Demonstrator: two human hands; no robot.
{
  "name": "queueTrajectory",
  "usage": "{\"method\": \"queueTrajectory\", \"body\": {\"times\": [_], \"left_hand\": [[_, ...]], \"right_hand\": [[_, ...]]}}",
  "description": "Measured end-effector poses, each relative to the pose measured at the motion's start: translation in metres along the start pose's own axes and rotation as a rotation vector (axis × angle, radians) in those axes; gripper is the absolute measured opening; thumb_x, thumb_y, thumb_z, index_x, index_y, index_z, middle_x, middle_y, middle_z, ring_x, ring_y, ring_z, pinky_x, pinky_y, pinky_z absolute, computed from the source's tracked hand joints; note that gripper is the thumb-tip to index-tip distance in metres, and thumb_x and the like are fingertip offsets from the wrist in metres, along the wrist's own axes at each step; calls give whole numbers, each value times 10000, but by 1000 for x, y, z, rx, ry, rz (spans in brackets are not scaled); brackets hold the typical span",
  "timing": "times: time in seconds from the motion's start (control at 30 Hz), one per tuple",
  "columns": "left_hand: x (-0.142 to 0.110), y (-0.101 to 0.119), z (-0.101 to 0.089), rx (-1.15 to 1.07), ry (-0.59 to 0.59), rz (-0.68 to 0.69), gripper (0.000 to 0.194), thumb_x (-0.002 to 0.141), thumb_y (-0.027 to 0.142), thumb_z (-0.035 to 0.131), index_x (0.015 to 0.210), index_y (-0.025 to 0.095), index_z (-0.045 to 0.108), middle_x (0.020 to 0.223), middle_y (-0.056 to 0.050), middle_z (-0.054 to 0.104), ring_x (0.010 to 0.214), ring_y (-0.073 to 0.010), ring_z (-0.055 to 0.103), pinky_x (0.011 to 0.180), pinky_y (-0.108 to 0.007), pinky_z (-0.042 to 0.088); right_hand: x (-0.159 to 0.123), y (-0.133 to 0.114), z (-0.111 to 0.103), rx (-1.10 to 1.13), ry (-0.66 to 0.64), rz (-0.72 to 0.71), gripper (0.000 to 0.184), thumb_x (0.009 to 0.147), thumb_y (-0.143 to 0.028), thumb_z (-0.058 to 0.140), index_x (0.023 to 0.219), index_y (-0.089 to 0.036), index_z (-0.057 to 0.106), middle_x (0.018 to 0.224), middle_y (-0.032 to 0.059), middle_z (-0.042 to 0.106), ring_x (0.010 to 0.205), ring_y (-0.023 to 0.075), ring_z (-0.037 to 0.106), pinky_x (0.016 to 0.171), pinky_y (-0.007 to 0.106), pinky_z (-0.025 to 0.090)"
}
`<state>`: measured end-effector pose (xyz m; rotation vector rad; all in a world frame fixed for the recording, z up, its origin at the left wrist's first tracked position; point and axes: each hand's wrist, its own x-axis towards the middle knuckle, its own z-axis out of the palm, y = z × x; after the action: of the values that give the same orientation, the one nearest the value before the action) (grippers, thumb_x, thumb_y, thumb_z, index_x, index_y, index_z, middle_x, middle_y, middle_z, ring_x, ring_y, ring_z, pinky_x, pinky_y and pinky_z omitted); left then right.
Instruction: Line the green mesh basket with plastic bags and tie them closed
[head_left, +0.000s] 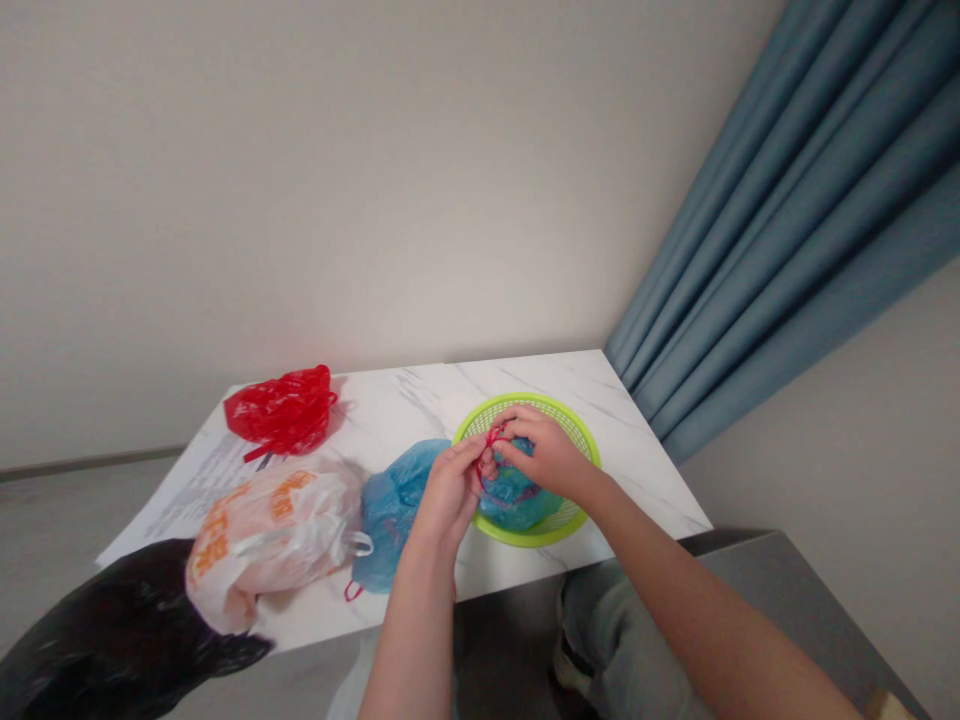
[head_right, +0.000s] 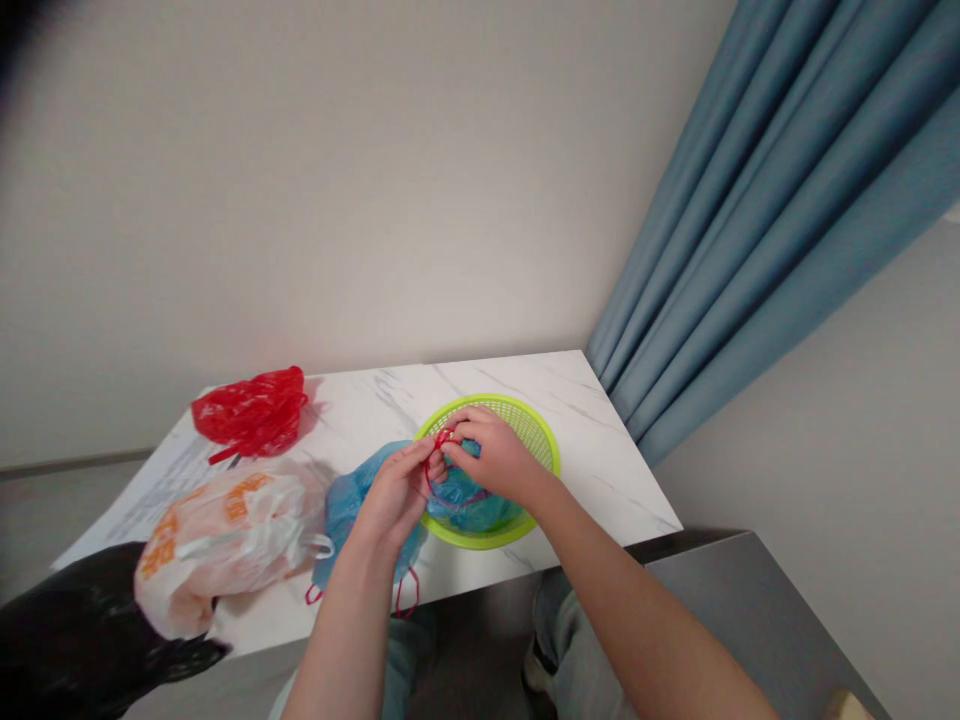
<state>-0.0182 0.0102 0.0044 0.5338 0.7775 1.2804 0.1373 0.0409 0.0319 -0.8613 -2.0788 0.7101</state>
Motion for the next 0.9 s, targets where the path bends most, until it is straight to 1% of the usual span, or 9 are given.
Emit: {"method": "queueTrajectory", "body": {"times": [0.13, 0.27, 0.33, 0.43, 0.53, 0.6, 0.67, 0.8, 0.9], "left_hand": [[2, -2, -1, 30, 52, 41, 214, 680, 258, 764, 820, 108, 700, 571, 17, 546, 504, -78, 471, 505, -191, 384], [5, -3, -9, 130, 235, 232, 200, 690, 242, 728, 863, 147, 693, 558, 33, 566, 492, -77, 475, 500, -179, 355], [6, 0, -19, 195, 368, 363, 191, 706, 246, 713, 870, 152, 690, 581, 34, 582, 517, -77, 494, 518, -175, 363], [6, 10, -38, 240, 580, 544, 211, 722, 246, 690, 910, 151, 678, 600, 34, 595, 566, -91, 545, 588, -192, 426], [5, 20, -52, 291, 709, 639, 221, 747, 253, 662, 945, 156, 652, 645, 23, 623, 613, -113, 605, 635, -224, 473], [3, 24, -54, 344, 718, 642, 226, 759, 268, 661, 959, 165, 637, 707, 8, 652, 668, -127, 640, 647, -232, 488], [1, 26, -52, 351, 684, 622, 245, 755, 281, 682, 969, 175, 626, 753, 1, 666, 717, -134, 654, 671, -237, 499], [-2, 24, -36, 289, 578, 583, 282, 740, 295, 725, 976, 189, 612, 722, 23, 647, 662, -112, 618, 672, -227, 483], [-5, 21, -20, 312, 458, 556, 238, 764, 292, 717, 952, 193, 608, 636, 42, 612, 602, -98, 573, 639, -204, 442]], "right_hand": [[1, -2, 3, 64, 25, 46, 221, 902, -166, 535, 705, -199, 628, 1016, 40, 611, 996, 163, 573, 924, 335, 441], [1, 0, -7, 68, 90, 70, 246, 843, -132, 535, 605, -191, 549, 1013, 43, 571, 997, 171, 561, 922, 329, 432], [0, 7, -18, 37, 185, 111, 239, 820, -132, 530, 589, -194, 530, 963, 40, 566, 950, 170, 561, 885, 322, 438], [-2, 21, -33, -27, 424, 241, 239, 800, -162, 521, 564, -196, 517, 877, 36, 560, 848, 167, 551, 762, 300, 445], [-4, 31, -40, -20, 574, 335, 226, 797, -203, 518, 572, -196, 542, 857, 43, 568, 815, 173, 542, 662, 285, 434], [-4, 31, -39, 30, 596, 329, 223, 795, -220, 526, 575, -197, 548, 852, 46, 576, 824, 178, 546, 649, 283, 433], [-3, 27, -36, 106, 588, 313, 227, 791, -224, 534, 566, -199, 527, 821, 41, 590, 800, 172, 550, 656, 286, 435], [1, 18, -25, 317, 539, 391, 213, 782, -257, 584, 605, -214, 473, 646, -13, 565, 657, 143, 532, 631, 279, 435], [3, 13, -16, 453, 486, 397, 241, 764, -281, 641, 653, -221, 436, 655, -25, 576, 659, 138, 565, 643, 277, 456]]}}
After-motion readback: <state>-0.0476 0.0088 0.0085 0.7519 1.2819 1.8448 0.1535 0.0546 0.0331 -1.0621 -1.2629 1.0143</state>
